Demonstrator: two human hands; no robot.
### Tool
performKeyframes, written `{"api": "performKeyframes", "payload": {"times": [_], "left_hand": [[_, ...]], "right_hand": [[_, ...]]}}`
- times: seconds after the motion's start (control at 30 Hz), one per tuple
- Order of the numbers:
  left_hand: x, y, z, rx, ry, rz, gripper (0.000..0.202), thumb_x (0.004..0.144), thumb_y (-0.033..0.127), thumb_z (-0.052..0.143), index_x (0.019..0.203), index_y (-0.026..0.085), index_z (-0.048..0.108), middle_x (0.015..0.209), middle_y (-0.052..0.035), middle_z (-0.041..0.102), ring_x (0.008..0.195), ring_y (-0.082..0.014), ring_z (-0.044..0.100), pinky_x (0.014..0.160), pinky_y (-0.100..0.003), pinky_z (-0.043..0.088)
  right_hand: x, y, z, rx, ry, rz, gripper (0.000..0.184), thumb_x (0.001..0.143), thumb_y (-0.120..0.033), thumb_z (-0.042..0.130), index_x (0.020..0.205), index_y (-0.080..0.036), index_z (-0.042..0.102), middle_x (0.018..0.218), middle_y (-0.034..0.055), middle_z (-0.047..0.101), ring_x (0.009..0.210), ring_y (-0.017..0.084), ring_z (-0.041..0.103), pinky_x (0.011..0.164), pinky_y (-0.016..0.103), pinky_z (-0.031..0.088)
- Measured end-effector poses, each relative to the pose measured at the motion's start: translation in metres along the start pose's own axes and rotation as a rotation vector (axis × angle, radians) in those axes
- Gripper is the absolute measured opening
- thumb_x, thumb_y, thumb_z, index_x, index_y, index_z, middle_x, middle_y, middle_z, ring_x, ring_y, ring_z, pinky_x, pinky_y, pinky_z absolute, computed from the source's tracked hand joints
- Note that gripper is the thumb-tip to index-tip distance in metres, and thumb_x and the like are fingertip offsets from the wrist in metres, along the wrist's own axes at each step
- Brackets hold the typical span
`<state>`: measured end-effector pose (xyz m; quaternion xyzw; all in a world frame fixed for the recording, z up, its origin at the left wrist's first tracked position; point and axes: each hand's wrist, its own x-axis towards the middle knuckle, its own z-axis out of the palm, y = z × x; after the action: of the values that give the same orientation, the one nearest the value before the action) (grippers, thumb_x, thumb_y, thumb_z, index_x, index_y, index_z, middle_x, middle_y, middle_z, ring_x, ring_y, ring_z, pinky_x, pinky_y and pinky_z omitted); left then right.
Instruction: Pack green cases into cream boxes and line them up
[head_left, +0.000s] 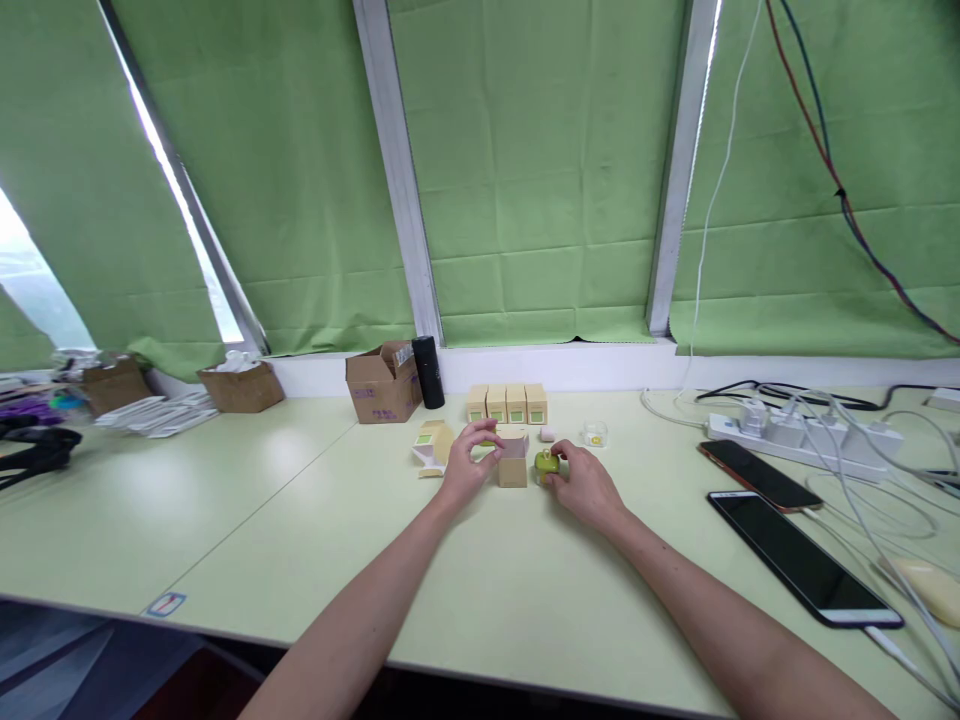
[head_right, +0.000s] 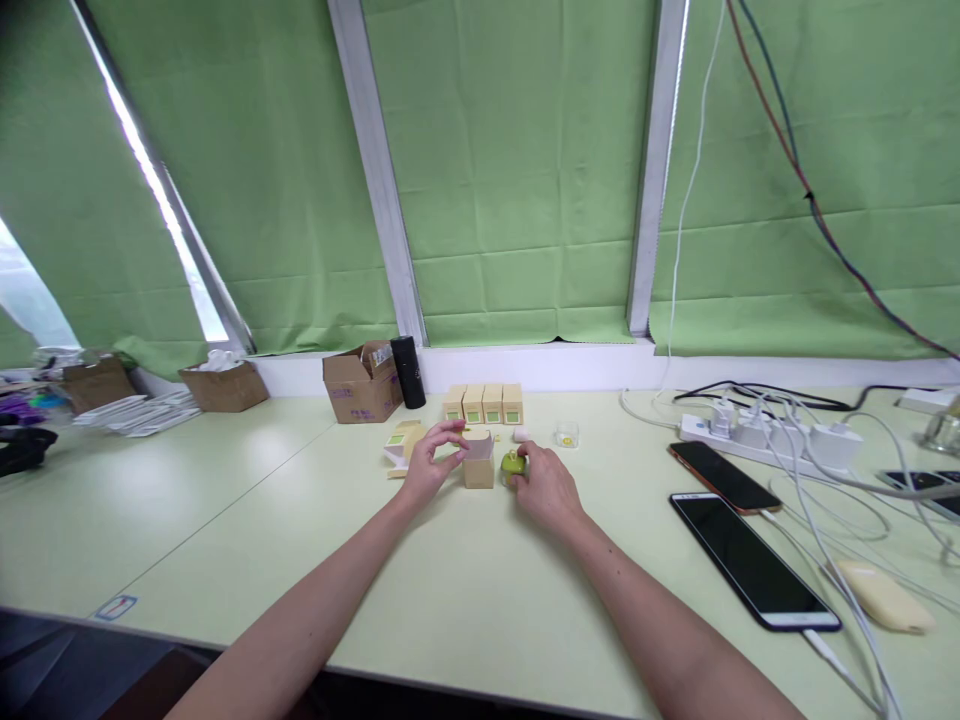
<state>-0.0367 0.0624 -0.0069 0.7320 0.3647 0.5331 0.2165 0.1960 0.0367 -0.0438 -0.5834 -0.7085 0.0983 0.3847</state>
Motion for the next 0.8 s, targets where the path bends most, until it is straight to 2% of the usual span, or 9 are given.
{"api": "performKeyframes", "payload": {"times": [0.07, 0.2, 0.33, 0.43, 0.53, 0.63, 0.7, 0.8], "left_hand": [[0.000, -0.002, 0.002, 0.009, -0.013, -0.030, 0.015, 0.086, 0.032, 0.070, 0.091, 0.020, 0.077, 0.132, -0.0144, 0.068, 0.128, -0.0313, 0.061, 0.113, -0.050, 0.042], [0.001, -0.006, 0.009, -0.044, 0.041, -0.136, 0.029, 0.088, 0.040, 0.070, 0.104, 0.018, 0.078, 0.117, -0.0137, 0.077, 0.113, -0.0299, 0.069, 0.105, -0.047, 0.050], [0.002, -0.009, 0.012, -0.162, 0.045, -0.187, 0.035, 0.085, 0.040, 0.073, 0.111, 0.017, 0.077, 0.121, -0.0129, 0.076, 0.112, -0.0285, 0.069, 0.104, -0.045, 0.051], [0.004, -0.013, 0.010, -0.292, 0.015, -0.256, 0.043, 0.080, 0.037, 0.076, 0.117, 0.016, 0.076, 0.125, -0.0134, 0.075, 0.110, -0.0272, 0.069, 0.099, -0.042, 0.052], [0.004, -0.016, 0.009, -0.369, -0.028, -0.316, 0.048, 0.075, 0.031, 0.075, 0.120, 0.015, 0.076, 0.112, -0.0114, 0.077, 0.096, -0.0236, 0.069, 0.086, -0.036, 0.053], [0.004, -0.015, 0.009, -0.419, -0.069, -0.345, 0.050, 0.072, 0.026, 0.072, 0.120, 0.016, 0.077, 0.098, -0.0076, 0.076, 0.085, -0.0198, 0.066, 0.078, -0.032, 0.050], [0.004, -0.013, 0.010, -0.458, -0.090, -0.346, 0.052, 0.070, 0.024, 0.070, 0.120, 0.017, 0.077, 0.099, -0.0073, 0.076, 0.087, -0.0196, 0.066, 0.078, -0.031, 0.049], [0.001, -0.009, 0.014, -0.513, -0.133, -0.334, 0.054, 0.067, 0.023, 0.073, 0.120, 0.017, 0.078, 0.104, -0.0091, 0.076, 0.095, -0.0228, 0.066, 0.083, -0.033, 0.049]], "right_hand": [[0.000, 0.000, -0.001, -0.004, -0.008, -0.003, 0.031, 0.082, -0.020, 0.068, 0.112, -0.024, 0.064, 0.105, 0.0084, 0.072, 0.098, 0.027, 0.068, 0.079, 0.034, 0.048], [0.001, 0.000, -0.002, -0.002, -0.042, -0.011, 0.025, 0.084, -0.019, 0.066, 0.108, -0.024, 0.064, 0.104, 0.0080, 0.073, 0.094, 0.026, 0.069, 0.076, 0.033, 0.048], [0.002, 0.001, -0.002, 0.009, -0.032, -0.022, 0.024, 0.083, -0.019, 0.068, 0.106, -0.025, 0.063, 0.103, 0.0060, 0.073, 0.097, 0.026, 0.068, 0.077, 0.033, 0.047], [0.004, 0.000, -0.004, 0.068, -0.014, 0.002, 0.025, 0.084, -0.020, 0.065, 0.108, -0.026, 0.061, 0.104, 0.0047, 0.073, 0.089, 0.023, 0.068, 0.075, 0.034, 0.048], [0.008, -0.002, -0.010, 0.201, 0.071, 0.041, 0.027, 0.086, -0.025, 0.062, 0.112, -0.025, 0.056, 0.109, 0.0052, 0.072, 0.079, 0.021, 0.067, 0.072, 0.036, 0.051], [0.011, -0.006, -0.018, 0.392, 0.221, 0.056, 0.035, 0.085, -0.035, 0.064, 0.116, -0.024, 0.054, 0.115, 0.0084, 0.068, 0.081, 0.022, 0.067, 0.070, 0.037, 0.055], [0.011, -0.009, -0.022, 0.528, 0.297, 0.031, 0.040, 0.084, -0.040, 0.067, 0.117, -0.024, 0.053, 0.118, 0.0102, 0.066, 0.087, 0.023, 0.068, 0.070, 0.038, 0.057], [0.009, -0.016, -0.027, 0.688, 0.325, -0.037, 0.044, 0.084, -0.044, 0.070, 0.119, -0.025, 0.051, 0.127, 0.0115, 0.062, 0.097, 0.024, 0.068, 0.067, 0.035, 0.059]]}}
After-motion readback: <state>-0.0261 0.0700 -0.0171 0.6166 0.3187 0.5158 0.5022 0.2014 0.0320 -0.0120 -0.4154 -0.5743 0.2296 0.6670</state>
